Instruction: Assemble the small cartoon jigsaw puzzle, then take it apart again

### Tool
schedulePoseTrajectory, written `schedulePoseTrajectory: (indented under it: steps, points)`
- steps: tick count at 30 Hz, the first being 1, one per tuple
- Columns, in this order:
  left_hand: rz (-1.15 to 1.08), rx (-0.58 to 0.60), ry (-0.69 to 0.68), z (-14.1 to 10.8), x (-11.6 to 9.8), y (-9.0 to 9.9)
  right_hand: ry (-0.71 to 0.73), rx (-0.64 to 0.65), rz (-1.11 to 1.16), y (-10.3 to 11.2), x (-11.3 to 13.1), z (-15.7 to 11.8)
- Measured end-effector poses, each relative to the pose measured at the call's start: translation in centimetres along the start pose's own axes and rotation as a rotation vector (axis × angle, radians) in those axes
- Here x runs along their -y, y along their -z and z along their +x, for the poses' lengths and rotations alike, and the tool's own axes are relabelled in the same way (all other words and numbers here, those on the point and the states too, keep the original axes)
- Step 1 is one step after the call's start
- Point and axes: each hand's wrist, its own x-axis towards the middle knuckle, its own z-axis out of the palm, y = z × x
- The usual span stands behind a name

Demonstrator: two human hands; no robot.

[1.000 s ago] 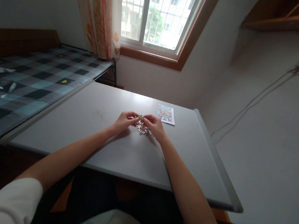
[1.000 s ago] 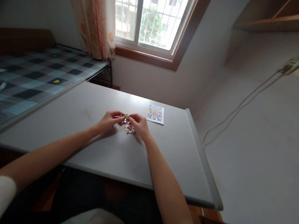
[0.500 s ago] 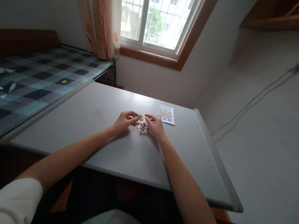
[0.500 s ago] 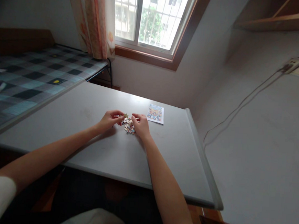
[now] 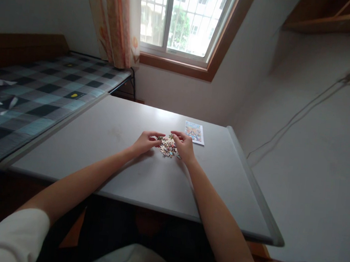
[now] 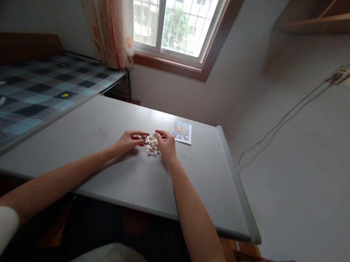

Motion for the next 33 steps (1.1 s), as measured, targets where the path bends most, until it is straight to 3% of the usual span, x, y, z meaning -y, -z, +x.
schedulePoseTrajectory:
  steps: [3,9,12,24,33]
  points:
    - [-0.018,-0.008,0.012,0.0,0.0,0.0,0.005,-0.061,-0.075,0.2,-0.2,0.2]
    - [-0.107,0.049,-0.001,-0.1,0.4,0.1,0.012,0.172,0.059,-0.4,0.2,-0.5]
    - [-0.101,0.062,0.002,0.0,0.6,0.1,-0.014,0.219,0.115,-0.6,0.2,-0.6]
    - [-0.160,-0.026,0.049,0.2,0.0,0.0,0.005,0.126,0.126,-0.2,0.2,-0.1]
    - [0.047,-0.243,-0.069,1.4,0.0,2.1,0.001,-0.005,-0.060,2.1,-0.4,1.0]
